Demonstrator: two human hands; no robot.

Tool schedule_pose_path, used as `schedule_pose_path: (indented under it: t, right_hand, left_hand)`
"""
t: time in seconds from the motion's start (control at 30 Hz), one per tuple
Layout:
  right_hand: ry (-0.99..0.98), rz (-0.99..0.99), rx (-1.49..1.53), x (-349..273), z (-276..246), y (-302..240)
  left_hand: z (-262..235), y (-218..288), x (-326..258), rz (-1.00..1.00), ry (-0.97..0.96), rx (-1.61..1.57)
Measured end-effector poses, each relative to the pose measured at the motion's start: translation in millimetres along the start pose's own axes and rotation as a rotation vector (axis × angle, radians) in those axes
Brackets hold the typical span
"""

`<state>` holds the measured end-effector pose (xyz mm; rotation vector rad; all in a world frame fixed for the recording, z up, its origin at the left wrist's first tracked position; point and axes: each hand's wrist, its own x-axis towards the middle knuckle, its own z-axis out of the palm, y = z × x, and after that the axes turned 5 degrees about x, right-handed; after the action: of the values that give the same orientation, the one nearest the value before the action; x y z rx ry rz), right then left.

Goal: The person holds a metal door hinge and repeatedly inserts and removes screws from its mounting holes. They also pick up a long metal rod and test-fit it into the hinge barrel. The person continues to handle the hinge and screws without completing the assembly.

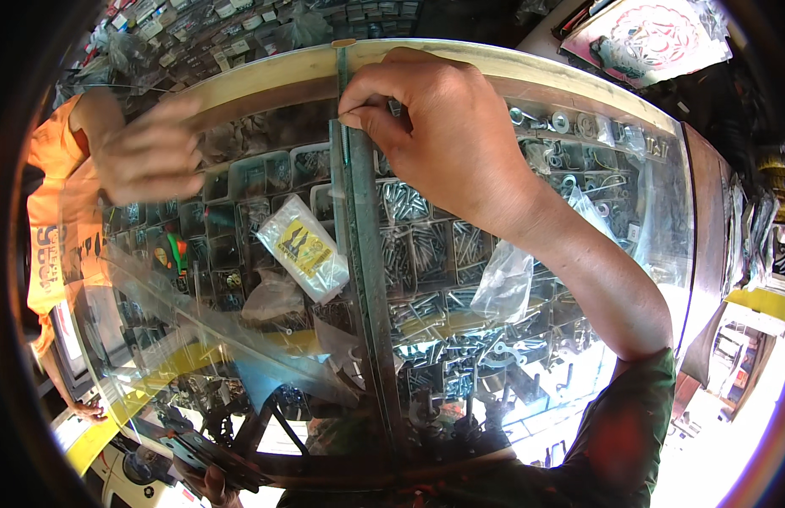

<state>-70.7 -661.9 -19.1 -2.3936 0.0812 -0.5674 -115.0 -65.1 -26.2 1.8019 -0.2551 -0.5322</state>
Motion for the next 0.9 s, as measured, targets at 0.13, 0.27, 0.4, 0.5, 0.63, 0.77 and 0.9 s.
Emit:
schedule_pose_path:
  t: [0.13,0.27,0.4,0.5,0.63,0.77,0.9]
  right_hand:
    - [0.019,-0.015,-0.002,0,2,1]
    - [0.018,-0.005,0.01,0,3,1]
    - [0.023,-0.007,0.012,-1,3,-1]
    - [0.026,0.016,0.027,-1,4,-2]
    - [0.039,0.034,0.045,-2,5,-3]
    - [0.043,0.047,0.061,-2,5,-3]
    - [0.058,0.018,0.033,-2,6,-2]
  left_hand:
    - [3,8,-6,-0.065,0.043,0.063]
    - [10,25,5,-0.085,-0.007,0.18]
    - [17,38,10,-0.123,0.029,0.186]
    - [17,39,7,-0.17,0.048,0.142]
    - [14,32,0,-0.131,0.057,0.137]
    - [8,25,-3,-0.126,0.064,0.117]
    - [1,19,0,-0.046,-0.034,0.105]
